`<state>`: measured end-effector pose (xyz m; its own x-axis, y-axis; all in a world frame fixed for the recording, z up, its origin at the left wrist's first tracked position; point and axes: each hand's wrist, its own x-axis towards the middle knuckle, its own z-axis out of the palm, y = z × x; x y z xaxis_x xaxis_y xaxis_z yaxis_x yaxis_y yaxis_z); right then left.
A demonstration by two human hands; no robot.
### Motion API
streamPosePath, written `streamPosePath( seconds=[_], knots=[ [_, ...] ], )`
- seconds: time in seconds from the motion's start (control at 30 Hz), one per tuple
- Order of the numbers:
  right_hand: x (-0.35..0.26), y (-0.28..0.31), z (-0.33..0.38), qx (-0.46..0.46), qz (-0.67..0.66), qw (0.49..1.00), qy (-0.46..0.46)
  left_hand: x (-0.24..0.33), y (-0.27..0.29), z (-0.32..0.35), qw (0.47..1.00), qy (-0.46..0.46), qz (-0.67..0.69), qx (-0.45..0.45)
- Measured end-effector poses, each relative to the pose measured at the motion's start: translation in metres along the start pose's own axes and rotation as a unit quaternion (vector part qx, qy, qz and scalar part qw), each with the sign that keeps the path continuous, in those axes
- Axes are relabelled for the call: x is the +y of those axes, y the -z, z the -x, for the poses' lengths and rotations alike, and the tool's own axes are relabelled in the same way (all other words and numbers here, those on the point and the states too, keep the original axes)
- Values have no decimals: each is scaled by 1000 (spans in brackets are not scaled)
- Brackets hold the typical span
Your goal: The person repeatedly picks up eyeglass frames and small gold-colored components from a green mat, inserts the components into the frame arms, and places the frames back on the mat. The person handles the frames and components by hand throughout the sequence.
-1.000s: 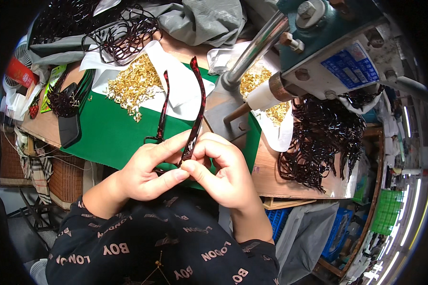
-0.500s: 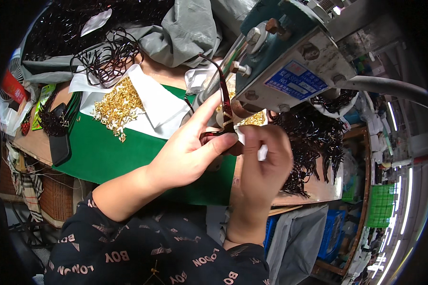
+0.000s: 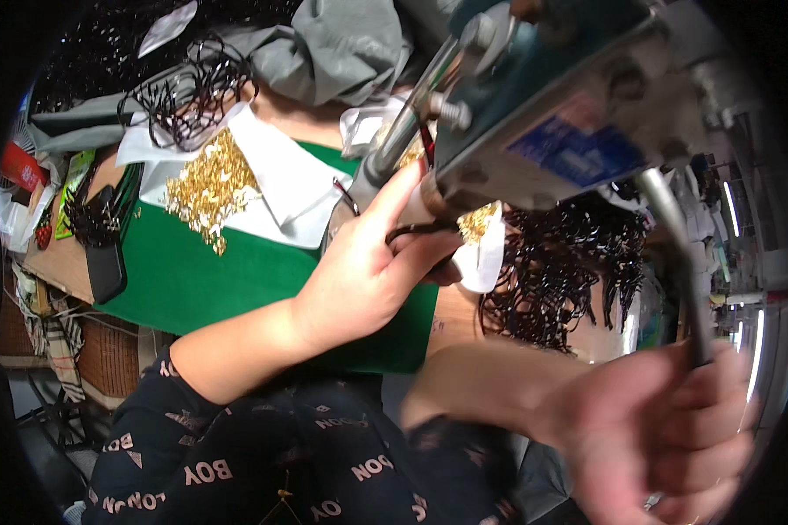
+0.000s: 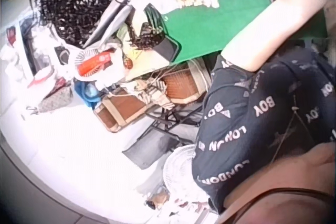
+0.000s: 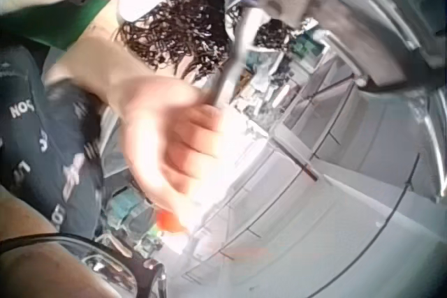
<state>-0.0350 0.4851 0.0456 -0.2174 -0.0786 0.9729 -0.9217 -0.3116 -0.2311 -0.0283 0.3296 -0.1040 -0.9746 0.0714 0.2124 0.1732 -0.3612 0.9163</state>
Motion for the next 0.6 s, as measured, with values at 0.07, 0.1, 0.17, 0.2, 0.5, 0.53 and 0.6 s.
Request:
streamPosePath(
  seconds=[0.07,0.1,0.17,0.2,0.5,0.53,0.6],
  knots=[
    [-2,-14,4,161,160,968,103,-2,-5,-3,999,-8,-33,-25],
    [6,-13,-14,173,164,967,89,2,0,-14,999,-25,-22,-37],
    [-8,-1,-27,68,53,996,-19,0,7,-13,994,-85,-59,-45],
    [-8,0,-31,52,41,997,-29,1,11,-9,993,-84,-29,-73],
    [27,-95,84,-74,12,859,-506,23,73,64,979,-144,-136,-46],
    [34,-103,90,-99,-96,825,-548,26,80,71,969,-179,-170,-25],
    [42,-119,100,-131,-232,759,-594,34,94,87,939,-202,-278,5]
  ],
)
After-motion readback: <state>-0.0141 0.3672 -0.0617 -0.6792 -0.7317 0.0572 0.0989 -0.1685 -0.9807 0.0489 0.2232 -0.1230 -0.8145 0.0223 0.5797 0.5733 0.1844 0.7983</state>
